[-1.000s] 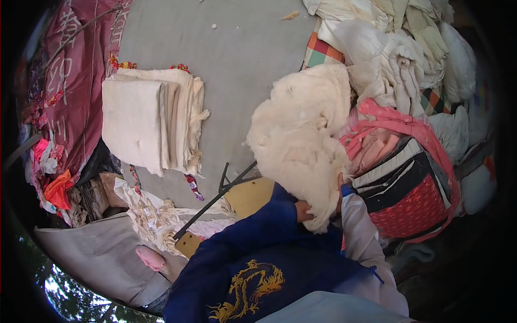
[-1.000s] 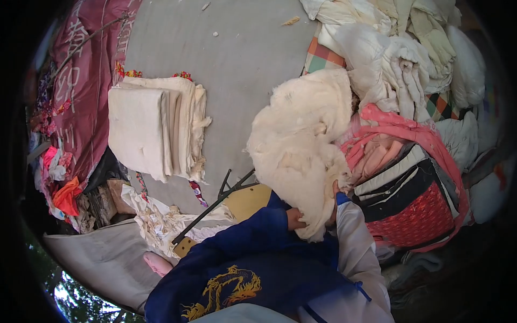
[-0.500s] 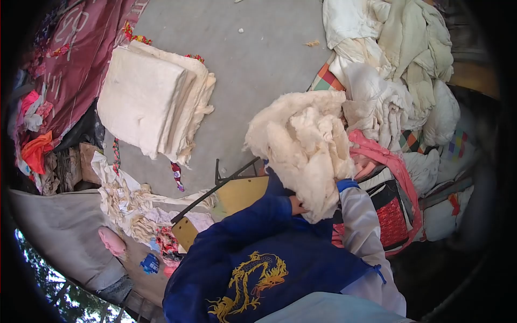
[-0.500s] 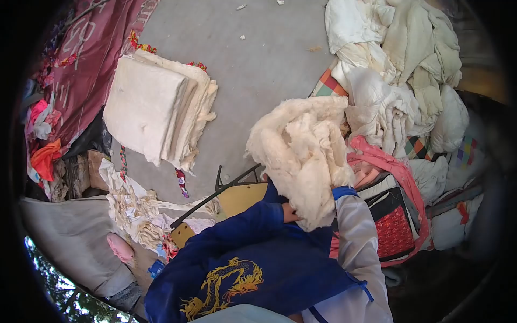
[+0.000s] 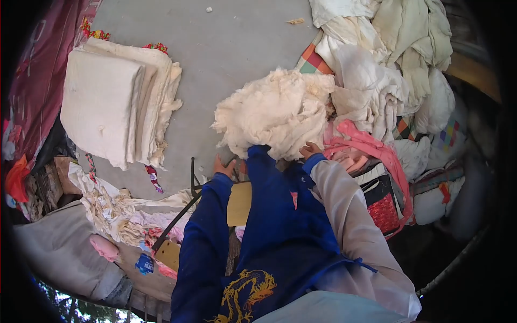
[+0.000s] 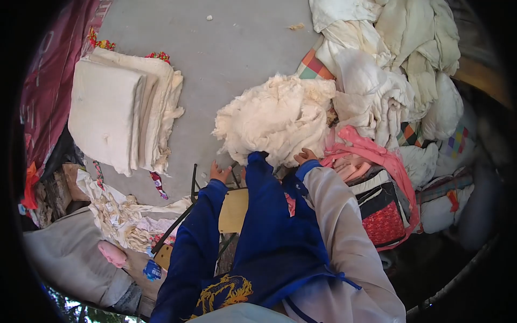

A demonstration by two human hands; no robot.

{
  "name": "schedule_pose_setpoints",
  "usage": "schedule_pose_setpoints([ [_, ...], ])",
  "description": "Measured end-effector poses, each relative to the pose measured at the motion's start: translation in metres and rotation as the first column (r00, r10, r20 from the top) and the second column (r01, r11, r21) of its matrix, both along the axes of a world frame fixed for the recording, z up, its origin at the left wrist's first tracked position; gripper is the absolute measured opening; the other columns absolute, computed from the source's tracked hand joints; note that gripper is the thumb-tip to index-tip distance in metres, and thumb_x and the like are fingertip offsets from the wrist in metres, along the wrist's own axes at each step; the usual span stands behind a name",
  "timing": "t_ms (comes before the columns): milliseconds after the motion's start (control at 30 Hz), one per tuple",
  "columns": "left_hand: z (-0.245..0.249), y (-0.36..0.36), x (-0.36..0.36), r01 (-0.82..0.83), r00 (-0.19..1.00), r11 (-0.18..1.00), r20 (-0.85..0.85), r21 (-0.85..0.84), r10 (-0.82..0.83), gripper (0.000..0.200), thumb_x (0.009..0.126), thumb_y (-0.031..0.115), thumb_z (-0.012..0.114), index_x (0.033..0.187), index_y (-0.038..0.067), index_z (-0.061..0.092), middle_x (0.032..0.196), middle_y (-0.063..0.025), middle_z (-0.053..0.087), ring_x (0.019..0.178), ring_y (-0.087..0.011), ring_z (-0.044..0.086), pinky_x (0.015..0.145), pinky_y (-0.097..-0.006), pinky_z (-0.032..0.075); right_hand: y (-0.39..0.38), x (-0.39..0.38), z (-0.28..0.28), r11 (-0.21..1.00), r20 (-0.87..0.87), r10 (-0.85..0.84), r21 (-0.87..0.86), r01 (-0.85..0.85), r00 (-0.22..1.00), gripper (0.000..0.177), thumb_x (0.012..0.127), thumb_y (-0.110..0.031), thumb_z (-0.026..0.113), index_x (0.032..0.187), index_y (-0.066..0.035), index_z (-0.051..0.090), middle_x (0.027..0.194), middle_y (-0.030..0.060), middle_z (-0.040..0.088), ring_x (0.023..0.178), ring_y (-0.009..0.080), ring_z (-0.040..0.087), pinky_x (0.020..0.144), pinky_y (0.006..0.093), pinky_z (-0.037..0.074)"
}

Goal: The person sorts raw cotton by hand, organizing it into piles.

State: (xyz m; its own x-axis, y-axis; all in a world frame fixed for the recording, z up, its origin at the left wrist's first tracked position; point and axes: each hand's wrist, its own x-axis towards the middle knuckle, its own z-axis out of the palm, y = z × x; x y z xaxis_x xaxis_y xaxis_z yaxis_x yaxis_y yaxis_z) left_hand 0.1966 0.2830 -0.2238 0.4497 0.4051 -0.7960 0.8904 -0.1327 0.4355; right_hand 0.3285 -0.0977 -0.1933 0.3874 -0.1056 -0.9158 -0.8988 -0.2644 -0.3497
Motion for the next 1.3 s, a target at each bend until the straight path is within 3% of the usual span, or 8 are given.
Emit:
schedule_pose_setpoints([
  [200, -0.053, -0.02, 0.081, 0.188, 0.957, 0.947, 0.167, 0.261, -0.236, 0.103, 0.071, 0.042, 0.082, 0.147, -0.001, 0.027, 0.146, -0.0289, 0.033, 0.138, -0.0402, 0.03, 0.114, -0.0442, 0.026, -0.085, -0.074, -0.113, 0.904, -0.208, 0.19, -0.345, -0.254, 0.959, 0.094, 0.072, -0.039, 0.083, 0.144, -0.004, 0.035, 0.135, 0.0227, 0.049, 0.115, 0.0294, 0.056, 0.093, 0.0412, 0.047],
  [600, -0.334, -0.054, 0.289, 0.797, 0.583, 0.521, -0.165, 0.305, -0.796, 0.091, 0.081, 0.053, 0.065, 0.151, 0.011, 0.024, 0.152, -0.0159, 0.033, 0.143, -0.028, 0.025, 0.114, -0.0572, 0.012, -0.07, -0.162, -0.321, 0.635, -0.548, -0.643, 0.01, 0.773, 0.535, 0.08, 0.085, -0.063, 0.057, 0.143, -0.012, 0.036, 0.137, 0.0133, 0.048, 0.115, 0.0326, 0.053, 0.092, 0.047, 0.045],
  [667, -0.395, -0.055, 0.267, 0.619, 0.783, 0.785, 0.052, 0.033, -0.619, 0.08, 0.084, 0.046, 0.062, 0.148, 0.011, 0.03, 0.144, -0.0145, 0.042, 0.133, -0.0265, 0.036, 0.11, -0.0531, 0.02, -0.066, -0.162, -0.325, 0.577, -0.518, -0.695, 0.012, 0.817, 0.498, 0.078, 0.086, -0.063, 0.057, 0.142, -0.012, 0.036, 0.135, 0.0133, 0.048, 0.114, 0.0325, 0.053, 0.091, 0.0469, 0.045],
  [867, -0.274, -0.143, 0.186, 0.394, 0.919, 0.786, 0.183, -0.477, -0.349, 0.063, 0.088, 0.035, 0.06, 0.14, 0.005, 0.04, 0.135, -0.0121, 0.051, 0.116, -0.0243, 0.048, 0.1, -0.0432, 0.032, -0.073, -0.154, -0.308, 0.513, -0.398, -0.777, 0.047, 0.857, 0.487, 0.073, 0.087, -0.061, 0.056, 0.137, -0.011, 0.037, 0.129, 0.0134, 0.048, 0.108, 0.0323, 0.052, 0.087, 0.0463, 0.045],
  [1100, -0.051, -0.231, 0.108, -0.006, 0.999, 0.297, -0.017, -0.955, -0.037, 0.045, 0.093, 0.022, 0.058, 0.13, -0.002, 0.053, 0.124, -0.0092, 0.061, 0.097, -0.0218, 0.061, 0.089, -0.0315, 0.047, -0.12, -0.167, -0.111, 0.622, -0.332, -0.721, 0.075, 0.779, 0.608, 0.066, 0.088, -0.058, 0.054, 0.132, -0.011, 0.039, 0.123, 0.0134, 0.049, 0.102, 0.0321, 0.051, 0.083, 0.0457, 0.045],
  [1167, 0.024, -0.243, 0.111, 0.565, 0.825, 0.58, 0.427, -0.587, -0.372, 0.022, 0.089, 0.012, 0.059, 0.107, 0.001, 0.066, 0.097, -0.0126, 0.07, 0.088, -0.0201, 0.065, 0.079, -0.031, 0.05, -0.139, -0.156, -0.028, 0.675, -0.331, -0.675, 0.086, 0.733, 0.66, 0.064, 0.089, -0.057, 0.054, 0.131, -0.011, 0.039, 0.121, 0.0134, 0.049, 0.1, 0.0321, 0.051, 0.082, 0.0455, 0.044],
  [1200, 0.07, -0.242, 0.112, 0.455, 0.865, 0.589, 0.488, -0.668, -0.116, 0.021, 0.086, 0.015, 0.06, 0.101, 0.002, 0.067, 0.092, -0.0183, 0.068, 0.083, -0.0262, 0.066, 0.076, -0.0334, 0.05, -0.147, -0.145, 0.015, 0.702, -0.332, -0.648, 0.089, 0.706, 0.686, 0.063, 0.089, -0.057, 0.054, 0.13, -0.011, 0.039, 0.12, 0.0134, 0.049, 0.099, 0.032, 0.051, 0.081, 0.0454, 0.044],
  [1300, 0.194, -0.238, 0.136, 0.598, 0.801, 0.568, 0.409, -0.566, -0.436, 0.024, 0.082, 0.018, 0.061, 0.1, 0.003, 0.066, 0.087, -0.022, 0.064, 0.08, -0.0353, 0.063, 0.072, -0.038, 0.049, -0.167, -0.11, 0.14, 0.785, -0.334, -0.555, 0.094, 0.613, 0.762, 0.061, 0.09, -0.056, 0.053, 0.128, -0.011, 0.04, 0.117, 0.0134, 0.049, 0.097, 0.032, 0.051, 0.08, 0.0452, 0.044],
])
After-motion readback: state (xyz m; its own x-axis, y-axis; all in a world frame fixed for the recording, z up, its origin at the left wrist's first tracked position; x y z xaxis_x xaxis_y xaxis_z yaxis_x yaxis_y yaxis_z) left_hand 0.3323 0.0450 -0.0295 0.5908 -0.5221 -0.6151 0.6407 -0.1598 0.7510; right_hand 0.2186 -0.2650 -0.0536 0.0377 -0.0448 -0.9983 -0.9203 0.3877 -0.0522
